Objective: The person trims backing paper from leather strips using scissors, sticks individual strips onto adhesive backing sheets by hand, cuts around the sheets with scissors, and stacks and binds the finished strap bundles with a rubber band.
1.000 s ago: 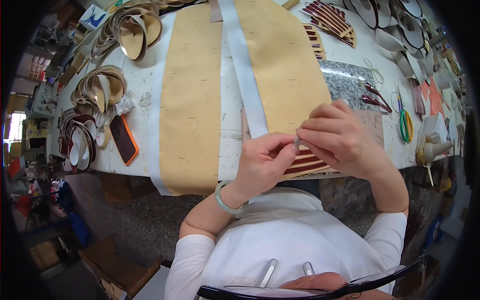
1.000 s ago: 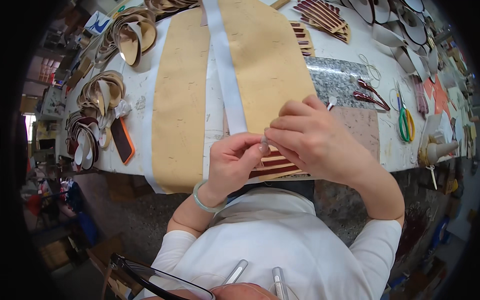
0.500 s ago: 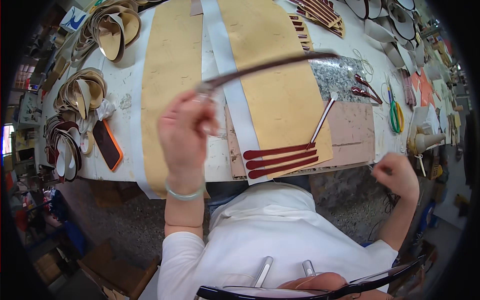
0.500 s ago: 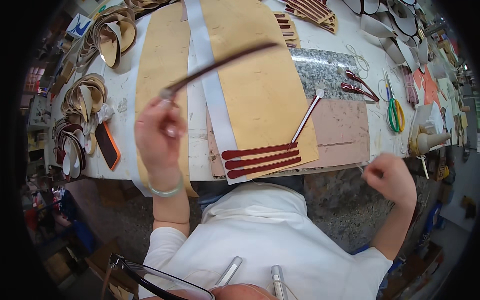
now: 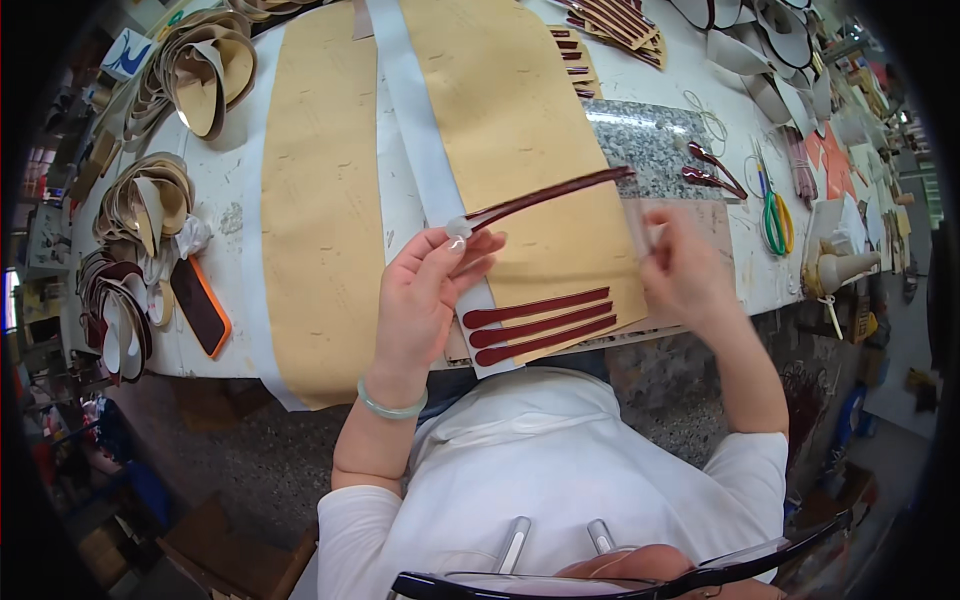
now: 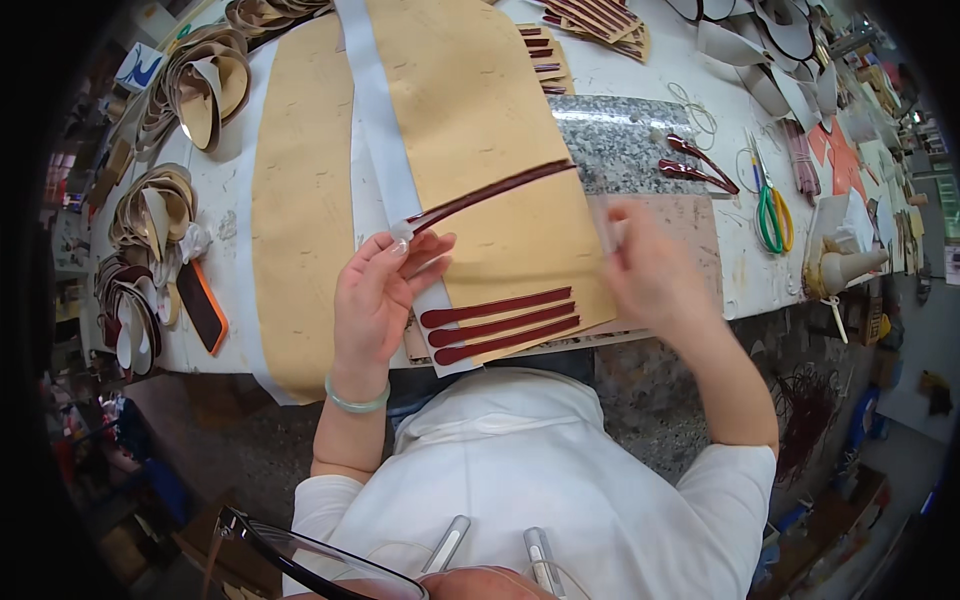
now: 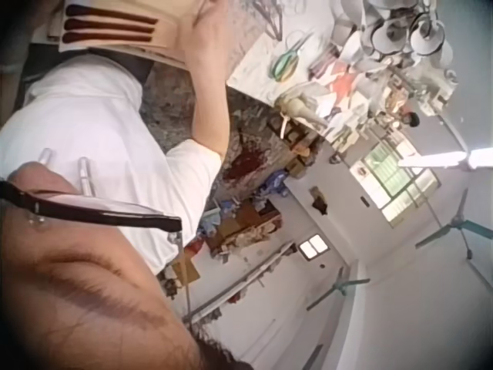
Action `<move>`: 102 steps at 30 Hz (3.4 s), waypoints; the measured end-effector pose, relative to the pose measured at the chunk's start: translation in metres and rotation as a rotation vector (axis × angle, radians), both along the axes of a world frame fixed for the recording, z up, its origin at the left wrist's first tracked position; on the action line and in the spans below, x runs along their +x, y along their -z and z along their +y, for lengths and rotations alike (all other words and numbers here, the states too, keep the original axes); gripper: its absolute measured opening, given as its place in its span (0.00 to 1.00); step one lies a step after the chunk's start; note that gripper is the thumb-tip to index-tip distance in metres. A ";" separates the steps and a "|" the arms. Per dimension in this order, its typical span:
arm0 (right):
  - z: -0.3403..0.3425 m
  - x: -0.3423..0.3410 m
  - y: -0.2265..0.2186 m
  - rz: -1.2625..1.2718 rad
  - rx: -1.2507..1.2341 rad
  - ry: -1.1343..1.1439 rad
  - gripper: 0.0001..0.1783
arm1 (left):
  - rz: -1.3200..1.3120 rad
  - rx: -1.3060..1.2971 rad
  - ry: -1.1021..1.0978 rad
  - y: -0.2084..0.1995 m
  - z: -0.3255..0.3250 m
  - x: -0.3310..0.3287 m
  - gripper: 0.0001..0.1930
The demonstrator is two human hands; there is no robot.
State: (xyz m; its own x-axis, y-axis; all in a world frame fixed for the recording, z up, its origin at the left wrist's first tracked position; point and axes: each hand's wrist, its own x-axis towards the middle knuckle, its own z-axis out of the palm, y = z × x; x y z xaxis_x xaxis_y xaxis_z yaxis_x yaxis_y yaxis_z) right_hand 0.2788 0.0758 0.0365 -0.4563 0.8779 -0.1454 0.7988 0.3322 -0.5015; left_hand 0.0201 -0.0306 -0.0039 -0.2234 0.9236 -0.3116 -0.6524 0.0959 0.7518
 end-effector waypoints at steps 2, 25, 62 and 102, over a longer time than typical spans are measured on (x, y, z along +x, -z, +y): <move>0.015 0.030 -0.004 -0.081 0.085 0.074 0.22 | 0.004 0.026 0.020 -0.001 -0.001 -0.001 0.11; 0.011 -0.104 0.007 0.111 -0.813 -0.339 0.13 | 1.402 0.116 0.115 0.016 -0.027 -0.027 0.10; 0.080 0.036 0.041 0.117 0.221 0.219 0.16 | 1.749 0.435 0.337 -0.015 -0.019 0.018 0.17; -0.031 0.112 -0.051 -0.452 -0.139 -0.393 0.12 | 0.268 0.036 -0.107 -0.043 -0.015 -0.049 0.06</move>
State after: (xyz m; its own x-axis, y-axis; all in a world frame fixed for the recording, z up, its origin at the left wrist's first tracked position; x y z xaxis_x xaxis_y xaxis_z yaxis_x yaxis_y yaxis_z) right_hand 0.3913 0.0453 0.0872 -0.6086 0.6154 -0.5009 0.7734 0.6011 -0.2012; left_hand -0.0286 -0.0456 0.0387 -0.3897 0.8999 -0.1956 -0.4349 0.0074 0.9005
